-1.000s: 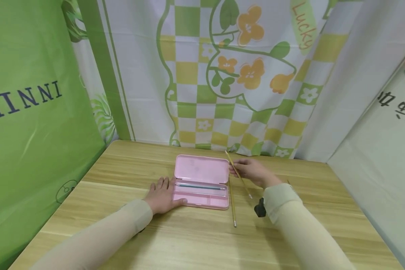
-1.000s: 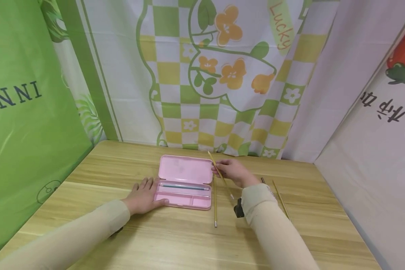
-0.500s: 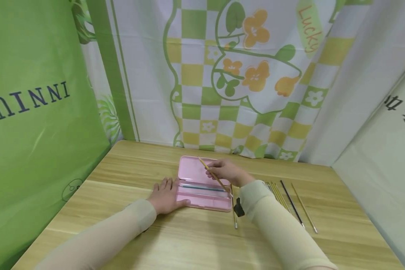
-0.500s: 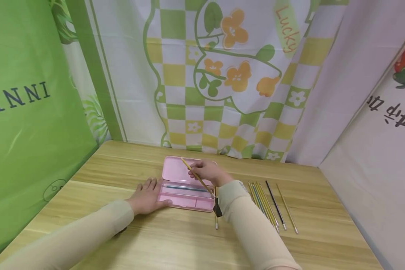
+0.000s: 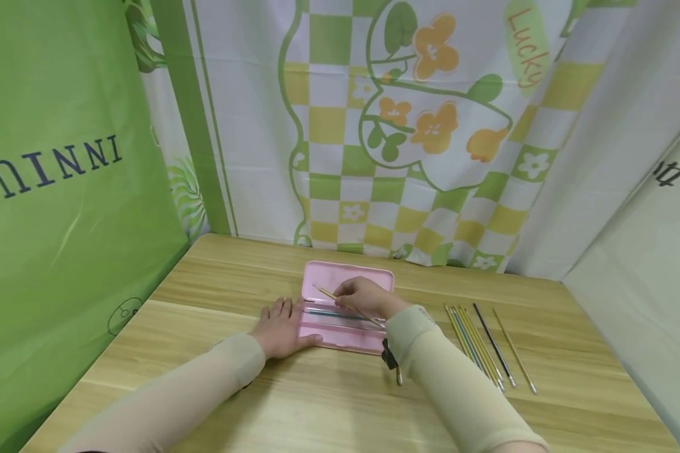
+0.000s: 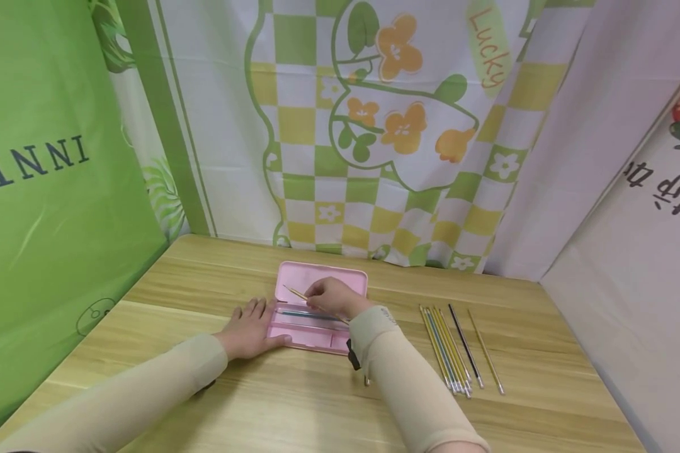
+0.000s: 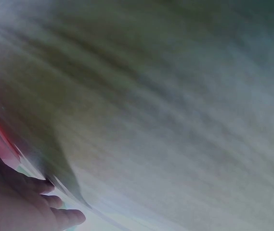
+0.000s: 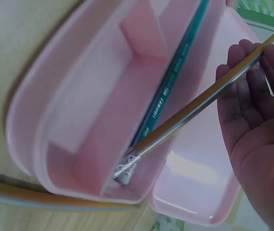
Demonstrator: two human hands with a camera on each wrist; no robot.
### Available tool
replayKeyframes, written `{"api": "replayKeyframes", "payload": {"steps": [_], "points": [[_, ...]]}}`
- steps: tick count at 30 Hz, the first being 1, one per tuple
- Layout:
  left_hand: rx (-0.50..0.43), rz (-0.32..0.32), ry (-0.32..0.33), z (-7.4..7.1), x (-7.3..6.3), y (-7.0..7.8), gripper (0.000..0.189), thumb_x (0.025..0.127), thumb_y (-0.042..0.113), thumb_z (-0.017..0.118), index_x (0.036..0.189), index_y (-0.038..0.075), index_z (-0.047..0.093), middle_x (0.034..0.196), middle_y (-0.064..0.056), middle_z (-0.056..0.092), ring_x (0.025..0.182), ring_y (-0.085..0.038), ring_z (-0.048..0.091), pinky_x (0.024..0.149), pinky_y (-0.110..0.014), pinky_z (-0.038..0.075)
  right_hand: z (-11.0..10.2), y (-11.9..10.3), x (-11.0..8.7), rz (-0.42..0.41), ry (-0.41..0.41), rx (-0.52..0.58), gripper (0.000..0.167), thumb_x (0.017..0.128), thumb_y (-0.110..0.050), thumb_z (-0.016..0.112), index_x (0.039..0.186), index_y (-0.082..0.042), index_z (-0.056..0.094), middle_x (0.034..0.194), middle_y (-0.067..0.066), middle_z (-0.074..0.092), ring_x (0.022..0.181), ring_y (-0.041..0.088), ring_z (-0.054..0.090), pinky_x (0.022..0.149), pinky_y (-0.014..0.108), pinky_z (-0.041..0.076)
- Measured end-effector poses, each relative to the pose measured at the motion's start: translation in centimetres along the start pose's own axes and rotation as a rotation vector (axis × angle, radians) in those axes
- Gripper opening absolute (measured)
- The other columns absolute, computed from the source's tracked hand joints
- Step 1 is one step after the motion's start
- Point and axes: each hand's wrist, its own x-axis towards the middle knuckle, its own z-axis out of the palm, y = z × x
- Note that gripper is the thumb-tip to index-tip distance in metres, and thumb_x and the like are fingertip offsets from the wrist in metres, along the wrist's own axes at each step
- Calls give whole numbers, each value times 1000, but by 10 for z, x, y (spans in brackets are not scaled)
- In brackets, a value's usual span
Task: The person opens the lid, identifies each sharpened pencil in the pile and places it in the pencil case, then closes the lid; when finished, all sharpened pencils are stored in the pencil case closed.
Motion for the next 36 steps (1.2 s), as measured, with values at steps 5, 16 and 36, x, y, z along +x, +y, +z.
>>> {"api": "replayKeyframes", "payload": {"steps": [5,16,36], "points": [[5,-2,-9,-1,0,0,105,97,72,51,163,-2,17,163,-34,23,152,-49,15,120,-67,11,5,4,1,-28,-22,-89,14,95,-8,68,105,-2,75,95,1,75,85,8,60,88,30,52],[-21,5,-5,-3,-2,1,104,97,68,54,163,-2,16,163,-35,22,152,-50,15,119,-68,12,-5,18,-12,-8,20,-91,15,94,-9,68,104,-1,75,98,3,75,92,14,64,93,37,53],[-9,16,-25,2,2,-2,109,96,77,46,164,-1,11,164,-36,16,153,-51,10,120,-67,6,-65,69,-85,146,118,333,30,106,-3,53,126,20,52,123,33,60,119,48,58,103,53,50]]}}
